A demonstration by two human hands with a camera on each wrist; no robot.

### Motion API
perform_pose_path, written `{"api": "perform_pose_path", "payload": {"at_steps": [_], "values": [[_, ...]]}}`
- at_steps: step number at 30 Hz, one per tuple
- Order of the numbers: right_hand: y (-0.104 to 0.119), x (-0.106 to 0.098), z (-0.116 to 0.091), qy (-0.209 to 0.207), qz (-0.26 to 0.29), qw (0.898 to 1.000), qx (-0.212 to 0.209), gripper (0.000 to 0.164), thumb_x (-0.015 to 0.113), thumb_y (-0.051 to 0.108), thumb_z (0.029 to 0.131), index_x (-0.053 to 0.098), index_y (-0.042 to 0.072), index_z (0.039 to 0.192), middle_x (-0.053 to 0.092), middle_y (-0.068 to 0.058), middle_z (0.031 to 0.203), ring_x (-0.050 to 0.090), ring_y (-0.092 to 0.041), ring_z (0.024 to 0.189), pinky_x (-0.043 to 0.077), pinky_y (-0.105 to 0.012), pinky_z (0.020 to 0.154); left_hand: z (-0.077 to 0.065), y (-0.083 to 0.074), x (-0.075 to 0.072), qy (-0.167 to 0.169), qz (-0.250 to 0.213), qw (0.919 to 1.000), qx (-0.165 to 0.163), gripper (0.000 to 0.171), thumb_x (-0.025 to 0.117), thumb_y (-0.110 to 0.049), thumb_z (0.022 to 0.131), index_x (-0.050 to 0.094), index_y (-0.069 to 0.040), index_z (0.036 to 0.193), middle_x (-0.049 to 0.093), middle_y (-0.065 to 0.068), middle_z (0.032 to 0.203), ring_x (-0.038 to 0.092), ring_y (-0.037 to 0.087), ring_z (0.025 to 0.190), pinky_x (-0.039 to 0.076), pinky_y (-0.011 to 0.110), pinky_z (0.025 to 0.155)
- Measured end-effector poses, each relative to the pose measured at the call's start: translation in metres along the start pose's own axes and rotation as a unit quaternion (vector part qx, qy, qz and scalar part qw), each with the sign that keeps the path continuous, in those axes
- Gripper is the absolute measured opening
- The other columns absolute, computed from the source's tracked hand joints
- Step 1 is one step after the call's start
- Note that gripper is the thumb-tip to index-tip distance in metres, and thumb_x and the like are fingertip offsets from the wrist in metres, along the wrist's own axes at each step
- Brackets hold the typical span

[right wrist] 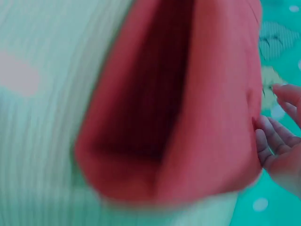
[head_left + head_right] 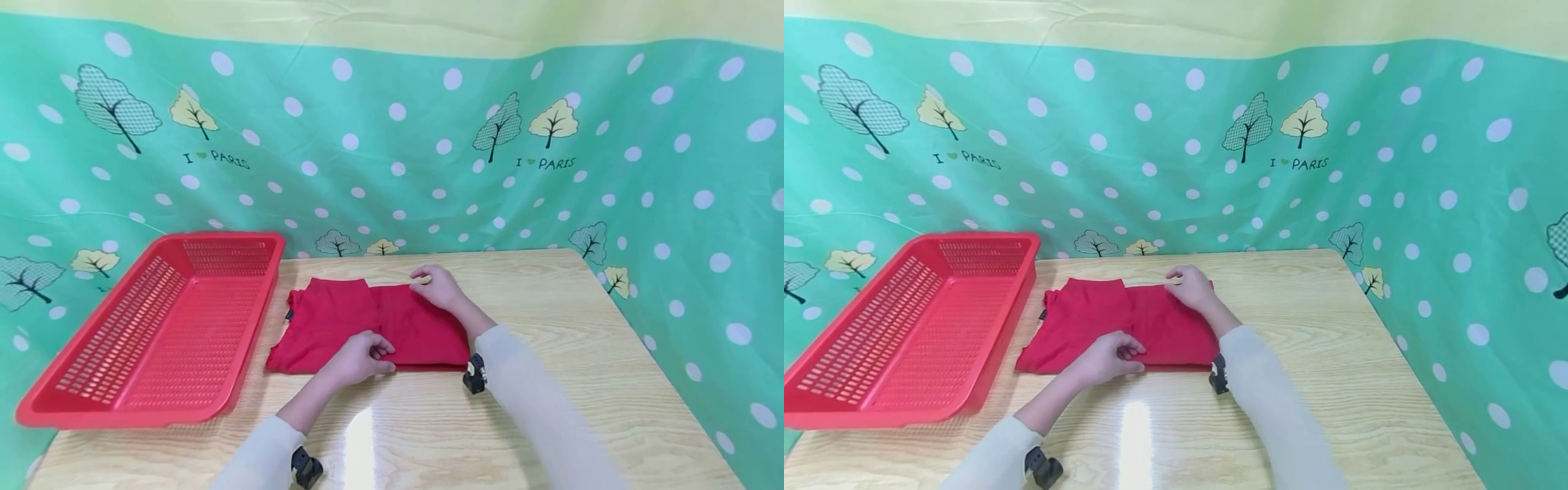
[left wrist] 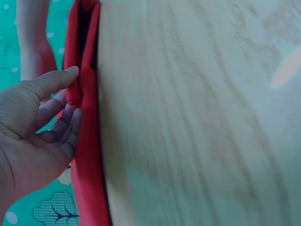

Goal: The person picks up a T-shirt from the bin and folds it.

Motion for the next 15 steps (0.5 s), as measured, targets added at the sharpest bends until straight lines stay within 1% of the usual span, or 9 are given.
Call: {"api": "perform_pose_path", "payload": {"at_steps": [2,4,6,8,11,13,15], "values": [[-0.009,-0.016,-0.002,-0.018,0.000,1.000,0.008,0.030,0.061,0.020,0.089,0.064,0.005,0.116,0.057,-0.015,0.121,0.059,-0.029,0.105,0.050,-0.040,0.088,0.000,-0.003,-0.001,0.005,-0.003,1.0000,-0.006,0.028,0.078,-0.022,0.076,0.067,-0.007,0.097,0.058,0.003,0.091,0.053,0.014,0.083,0.046,0.024,0.071],[-0.019,-0.030,-0.005,-0.033,0.004,0.999,0.025,0.032,0.061,0.020,0.090,0.063,0.004,0.117,0.056,-0.016,0.123,0.058,-0.031,0.103,0.049,-0.041,0.087,0.001,-0.006,-0.002,0.005,-0.008,0.9999,-0.012,0.031,0.078,-0.026,0.075,0.067,-0.009,0.099,0.058,0.003,0.092,0.053,0.014,0.082,0.046,0.024,0.070],[-0.029,-0.043,-0.009,-0.045,0.008,0.998,0.047,0.035,0.061,0.021,0.089,0.061,0.004,0.120,0.056,-0.017,0.125,0.057,-0.032,0.105,0.048,-0.042,0.088,0.002,-0.011,-0.003,0.000,-0.018,0.9997,-0.017,0.033,0.078,-0.030,0.075,0.066,-0.011,0.100,0.059,0.002,0.092,0.053,0.014,0.081,0.047,0.024,0.069],[-0.040,-0.052,-0.013,-0.048,0.006,0.996,0.075,0.041,0.060,0.024,0.090,0.056,0.003,0.124,0.053,-0.020,0.126,0.055,-0.034,0.108,0.048,-0.043,0.089,0.004,-0.018,-0.002,-0.009,-0.027,0.9995,-0.014,0.034,0.078,-0.031,0.075,0.066,-0.012,0.100,0.060,0.001,0.092,0.053,0.013,0.080,0.048,0.024,0.069],[-0.055,-0.056,-0.019,-0.036,0.006,0.992,0.123,0.051,0.060,0.029,0.090,0.049,0.000,0.131,0.053,-0.023,0.126,0.055,-0.034,0.109,0.049,-0.042,0.088,0.010,-0.031,0.005,-0.015,-0.036,0.9992,0.003,0.034,0.078,-0.032,0.075,0.066,-0.012,0.100,0.061,0.001,0.091,0.055,0.013,0.080,0.048,0.023,0.068],[-0.063,-0.054,-0.023,-0.018,0.011,0.987,0.158,0.058,0.060,0.033,0.089,0.045,-0.002,0.133,0.054,-0.022,0.121,0.059,-0.032,0.100,0.051,-0.039,0.082,0.017,-0.041,0.015,-0.010,-0.030,0.9991,0.026,0.034,0.078,-0.032,0.075,0.066,-0.012,0.100,0.062,0.001,0.092,0.056,0.013,0.081,0.048,0.021,0.069],[-0.068,-0.050,-0.026,0.002,0.021,0.982,0.186,0.059,0.061,0.037,0.089,0.047,-0.003,0.130,0.057,-0.019,0.111,0.061,-0.027,0.088,0.053,-0.035,0.075,0.024,-0.049,0.027,-0.001,-0.017,0.9985,0.052,0.035,0.078,-0.032,0.075,0.067,-0.012,0.100,0.061,0.000,0.093,0.056,0.013,0.083,0.047,0.020,0.072]]}}
Point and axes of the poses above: each hand's wrist, its own z-axis towards the middle knuckle, its own x-axis out of the palm, y = z × x, the point moved 8 cm from there along z, towards the middle knuckle
